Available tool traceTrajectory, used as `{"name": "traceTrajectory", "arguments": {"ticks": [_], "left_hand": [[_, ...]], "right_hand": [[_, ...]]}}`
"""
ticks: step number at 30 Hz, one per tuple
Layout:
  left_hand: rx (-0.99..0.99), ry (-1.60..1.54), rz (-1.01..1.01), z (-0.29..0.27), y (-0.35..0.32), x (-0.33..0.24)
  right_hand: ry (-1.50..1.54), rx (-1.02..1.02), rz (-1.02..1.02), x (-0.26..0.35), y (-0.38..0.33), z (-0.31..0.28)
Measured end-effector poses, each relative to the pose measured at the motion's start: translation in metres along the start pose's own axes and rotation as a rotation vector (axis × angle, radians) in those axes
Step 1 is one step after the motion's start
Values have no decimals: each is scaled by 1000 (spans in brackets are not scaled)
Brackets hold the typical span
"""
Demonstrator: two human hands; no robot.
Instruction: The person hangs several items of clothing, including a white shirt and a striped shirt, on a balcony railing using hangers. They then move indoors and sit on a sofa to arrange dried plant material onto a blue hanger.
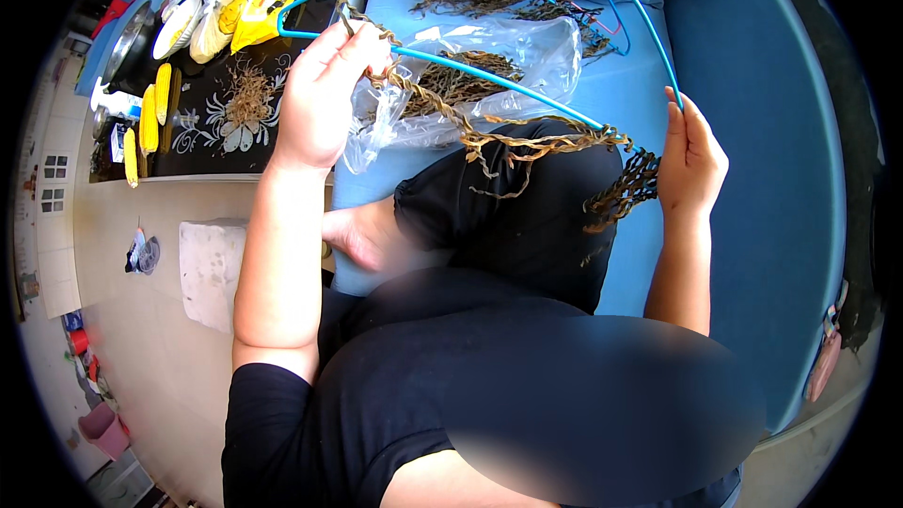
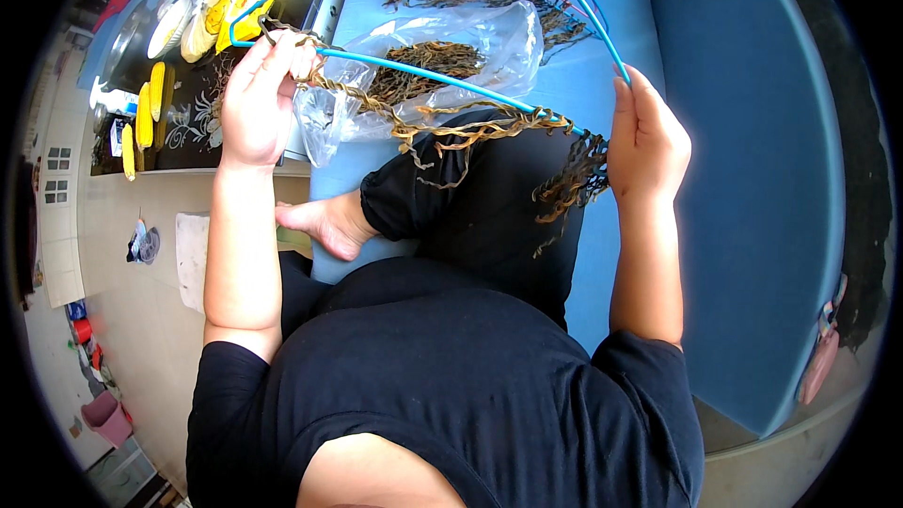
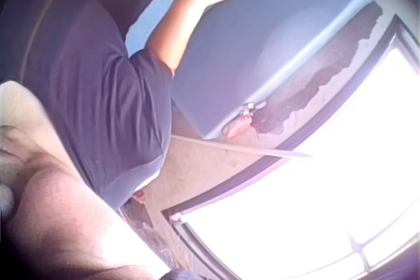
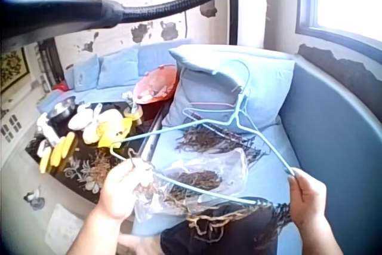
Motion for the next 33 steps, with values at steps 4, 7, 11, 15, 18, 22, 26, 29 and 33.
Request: {"name": "traceTrajectory", "arguments": {"ticks": [4, 7, 11, 15, 18, 22, 26, 29, 33], "left_hand": [[-25, -116, -82, 0, -3, 3], [-2, -225, -159, -2, -5, 6], [12, -276, -153, 2, -5, 5], [82, -319, -142, 3, -3, 7], [107, -349, -165, 2, 0, 8], [122, -376, -168, 1, 0, 11], [337, -878, -53, 16, 5, -3], [297, -571, -55, 24, 6, -8], [-88, -383, -149, 24, 8, -2]], "right_hand": [[-39, -30, -17, 0, 2, -4], [-47, -53, -60, -5, 4, -4], [-33, -26, -25, -8, 3, -5], [-33, -18, -10, -16, 4, -3], [-45, 17, 13, -19, 3, -3], [6, -2, -23, -21, 5, -3], [24, -14, 14, -27, 8, -3], [37, -33, 55, -36, 10, -5], [20, -43, 149, -47, 14, -7]]}}
Point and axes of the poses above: each hand's wrist, its own y-axis towards the middle knuckle, its own z-axis out of the palm, x = y × z, the point moved 5 cm from there along y, towards the middle knuckle, and after that the axes turned 14 degrees about z, right-handed, at the moved point
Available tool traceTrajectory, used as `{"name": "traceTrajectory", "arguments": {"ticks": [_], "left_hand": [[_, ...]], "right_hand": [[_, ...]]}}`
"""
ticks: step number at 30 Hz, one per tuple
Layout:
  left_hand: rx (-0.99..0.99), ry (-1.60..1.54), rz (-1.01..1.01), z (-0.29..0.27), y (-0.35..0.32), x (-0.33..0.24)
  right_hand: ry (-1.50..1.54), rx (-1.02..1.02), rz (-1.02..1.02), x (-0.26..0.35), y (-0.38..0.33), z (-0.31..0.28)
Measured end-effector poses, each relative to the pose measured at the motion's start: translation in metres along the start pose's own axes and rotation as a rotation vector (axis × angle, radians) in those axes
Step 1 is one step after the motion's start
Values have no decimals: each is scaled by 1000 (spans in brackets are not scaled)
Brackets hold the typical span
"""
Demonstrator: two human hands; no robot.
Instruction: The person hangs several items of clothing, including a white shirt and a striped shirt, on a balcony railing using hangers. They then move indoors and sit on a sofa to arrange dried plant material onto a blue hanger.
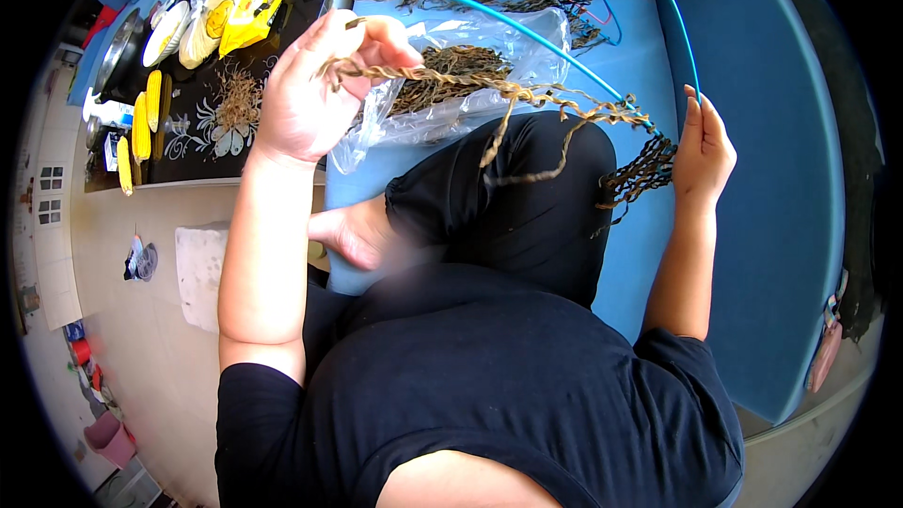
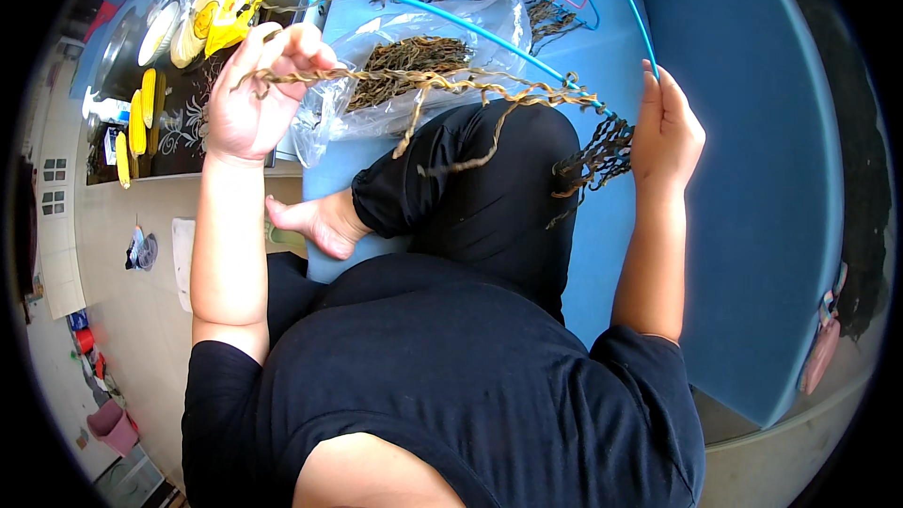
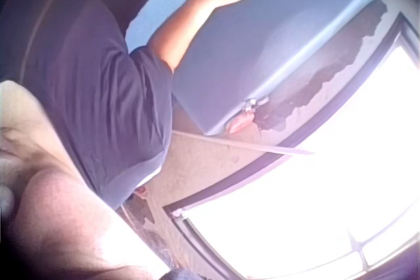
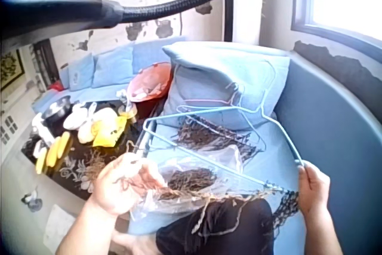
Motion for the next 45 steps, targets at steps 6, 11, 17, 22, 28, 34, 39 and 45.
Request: {"name": "traceTrajectory", "arguments": {"ticks": [6, 11, 17, 22, 28, 34, 39, 45], "left_hand": [[95, -307, 45, 3, 12, 18], [105, -555, 7, 12, 17, 2], [240, -405, 259, 17, 22, -38], [333, 91, 268, 8, 36, 18], [714, 1672, -340, -35, 36, 156], [682, 1988, -70, -41, 35, 152], [735, 2106, 350, -25, 29, 122], [744, 2170, 114, -39, 42, 108]], "right_hand": [[-5, 28, 185, -13, 3, 6], [-117, -20, 226, -25, 11, 7], [-118, -113, 242, -54, 23, -6], [-96, -115, 302, -52, 24, -17], [18, -137, 224, -33, 27, -24], [101, -120, 165, -23, 21, -30], [125, -89, 138, -13, 18, -26], [166, -55, 66, 3, 12, -17]]}}
Point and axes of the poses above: each hand's wrist, its own y-axis towards the middle knuckle, its own z-axis out of the palm, x = y × z, the point moved 5 cm from there along y, towards the middle knuckle, and after that the axes turned 14 degrees about z, right-handed, at the moved point
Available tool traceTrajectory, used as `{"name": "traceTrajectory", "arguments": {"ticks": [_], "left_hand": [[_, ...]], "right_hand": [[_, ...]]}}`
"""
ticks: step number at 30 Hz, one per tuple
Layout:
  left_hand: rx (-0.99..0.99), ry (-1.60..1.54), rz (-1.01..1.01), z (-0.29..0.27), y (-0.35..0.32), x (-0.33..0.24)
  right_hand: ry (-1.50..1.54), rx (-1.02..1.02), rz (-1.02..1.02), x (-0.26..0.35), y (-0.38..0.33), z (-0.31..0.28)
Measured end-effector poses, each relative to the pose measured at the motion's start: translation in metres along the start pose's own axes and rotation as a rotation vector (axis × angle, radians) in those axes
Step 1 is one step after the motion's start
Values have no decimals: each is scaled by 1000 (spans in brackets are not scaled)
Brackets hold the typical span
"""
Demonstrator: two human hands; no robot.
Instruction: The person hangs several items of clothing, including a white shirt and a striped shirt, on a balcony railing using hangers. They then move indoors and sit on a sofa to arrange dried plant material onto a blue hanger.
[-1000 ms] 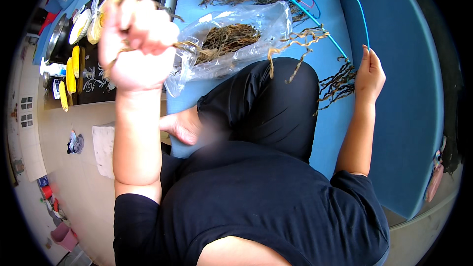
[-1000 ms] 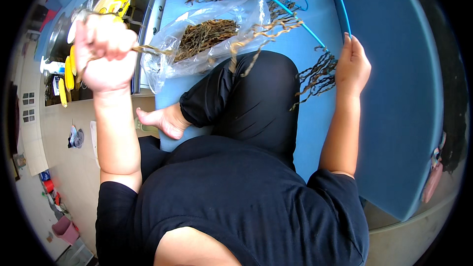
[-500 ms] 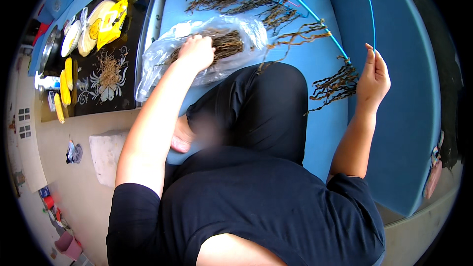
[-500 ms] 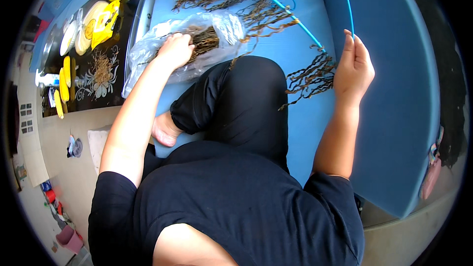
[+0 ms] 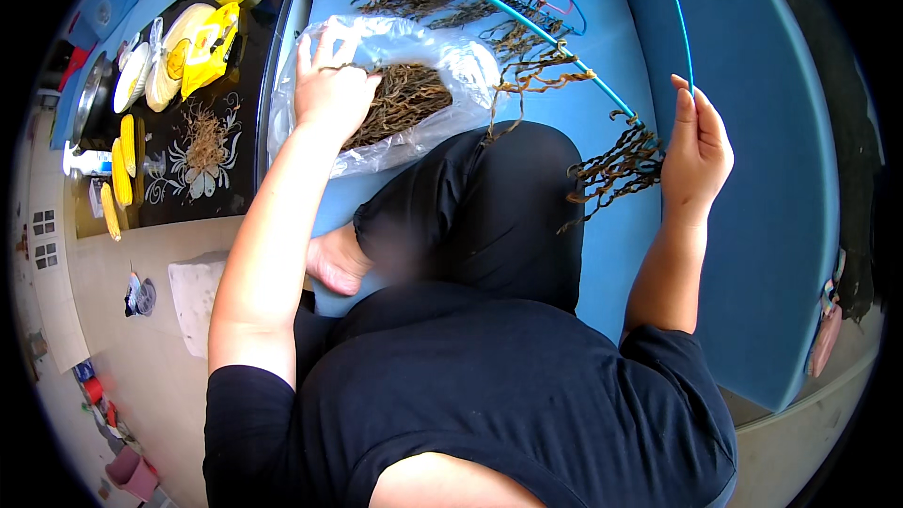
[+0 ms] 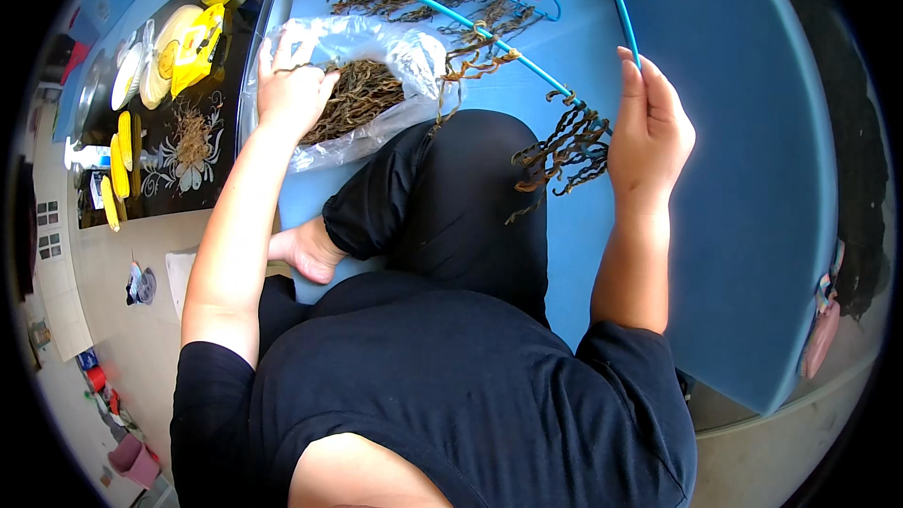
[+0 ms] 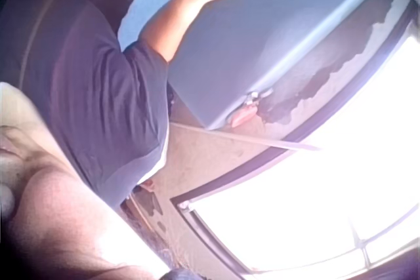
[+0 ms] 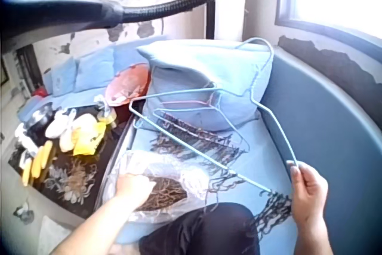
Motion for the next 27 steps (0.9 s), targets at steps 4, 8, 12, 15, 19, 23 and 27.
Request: {"name": "traceTrajectory", "arguments": {"ticks": [4, 8, 12, 15, 19, 23, 27], "left_hand": [[472, -67, 10, 14, -9, -3], [318, -100, 77, 27, -25, -5], [389, -167, -45, -14, -31, -1], [315, -236, -107, -29, -35, 6], [-344, -759, 86, -23, -40, 4], [2, -1122, -180, 15, -35, -6], [490, -1590, -504, 50, -36, -20]], "right_hand": [[31, 28, -14, 12, -6, 2], [38, 50, -41, 20, -11, 4], [30, 74, 9, 24, -15, 3], [28, 75, -8, 30, -18, 4], [66, 75, -17, 30, -18, 5], [47, 100, -10, 31, -22, 7], [78, 78, -3, 28, -23, 6]]}}
Point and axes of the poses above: each hand's wrist, its own y-axis towards the middle knuckle, its own z-axis out of the palm, x = y × z, the point moved 5 cm from there along y, towards the middle knuckle, and after that the axes turned 14 degrees about z, right-handed, at the moved point
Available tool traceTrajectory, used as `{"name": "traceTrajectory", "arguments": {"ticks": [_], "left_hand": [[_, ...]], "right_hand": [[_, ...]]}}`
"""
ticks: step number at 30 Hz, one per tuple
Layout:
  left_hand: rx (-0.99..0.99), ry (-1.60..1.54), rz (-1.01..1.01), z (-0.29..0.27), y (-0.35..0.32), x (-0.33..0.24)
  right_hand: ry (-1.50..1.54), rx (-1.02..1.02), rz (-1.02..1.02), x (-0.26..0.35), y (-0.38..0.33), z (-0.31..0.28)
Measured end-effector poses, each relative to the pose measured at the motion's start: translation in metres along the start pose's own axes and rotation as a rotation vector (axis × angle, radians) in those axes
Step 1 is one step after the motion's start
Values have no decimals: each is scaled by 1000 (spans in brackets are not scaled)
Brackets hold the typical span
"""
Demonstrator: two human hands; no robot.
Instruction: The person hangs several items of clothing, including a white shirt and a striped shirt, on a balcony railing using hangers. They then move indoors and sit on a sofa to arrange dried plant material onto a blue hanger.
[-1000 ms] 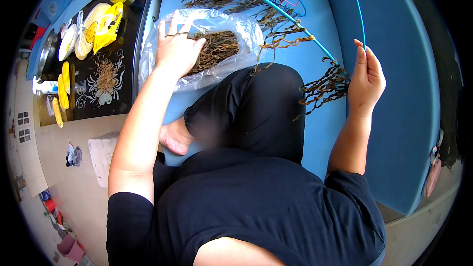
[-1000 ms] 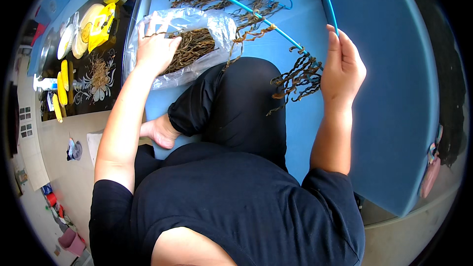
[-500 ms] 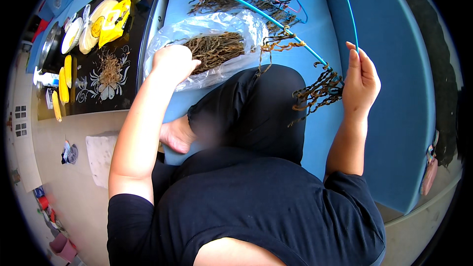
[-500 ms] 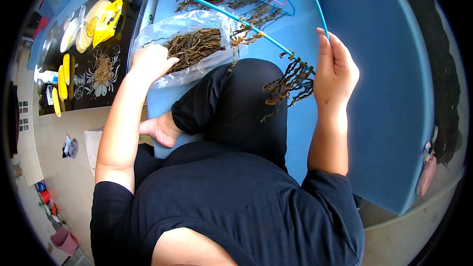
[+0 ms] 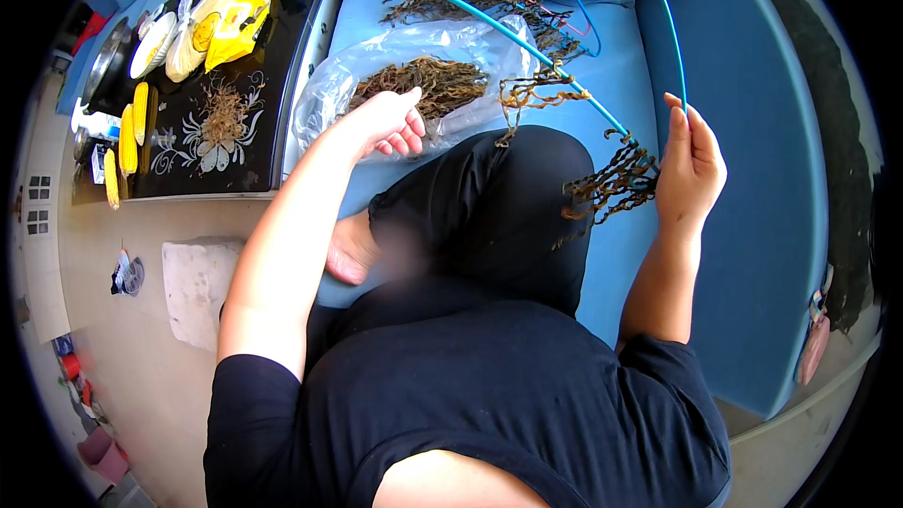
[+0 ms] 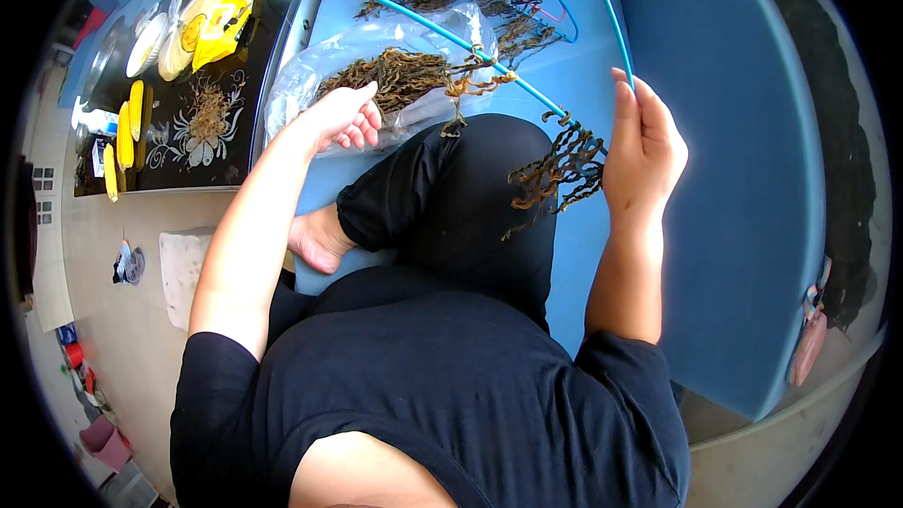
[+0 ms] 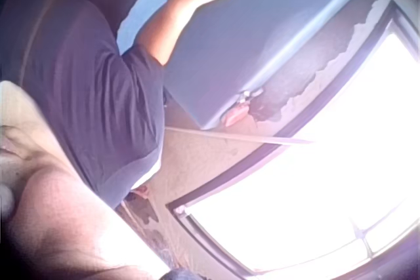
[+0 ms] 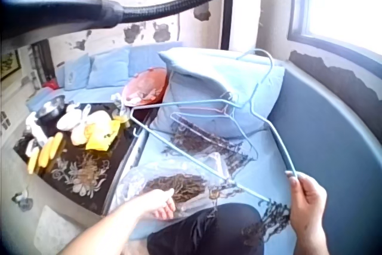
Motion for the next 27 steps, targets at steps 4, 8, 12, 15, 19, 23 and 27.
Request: {"name": "traceTrajectory", "arguments": {"ticks": [4, 8, 12, 15, 19, 23, 27], "left_hand": [[-297, 346, 139, -22, 9, 2], [-629, 863, 633, 0, -42, -54], [-408, 239, 1127, 54, -99, -114], [-565, 297, 1188, 56, -107, -111], [-737, 55, 1039, 50, -99, -92], [-809, -53, 1066, 45, -102, -83], [-862, 128, 1208, 41, -117, -88]], "right_hand": [[14, 31, -5, -1, -2, 0], [-2, 67, -19, 7, -8, 4], [56, 116, -32, 11, -14, 11], [73, 169, -68, 19, -21, 22], [91, 218, -79, 29, -28, 34], [83, 221, -91, 34, -30, 36], [42, 217, -120, 38, -32, 39]]}}
Point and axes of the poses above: each hand's wrist, its own y-axis towards the middle knuckle, its own z-axis out of the palm, x = y × z, the point moved 5 cm from there along y, towards the middle knuckle, and after that the axes turned 14 degrees about z, right-handed, at the moved point
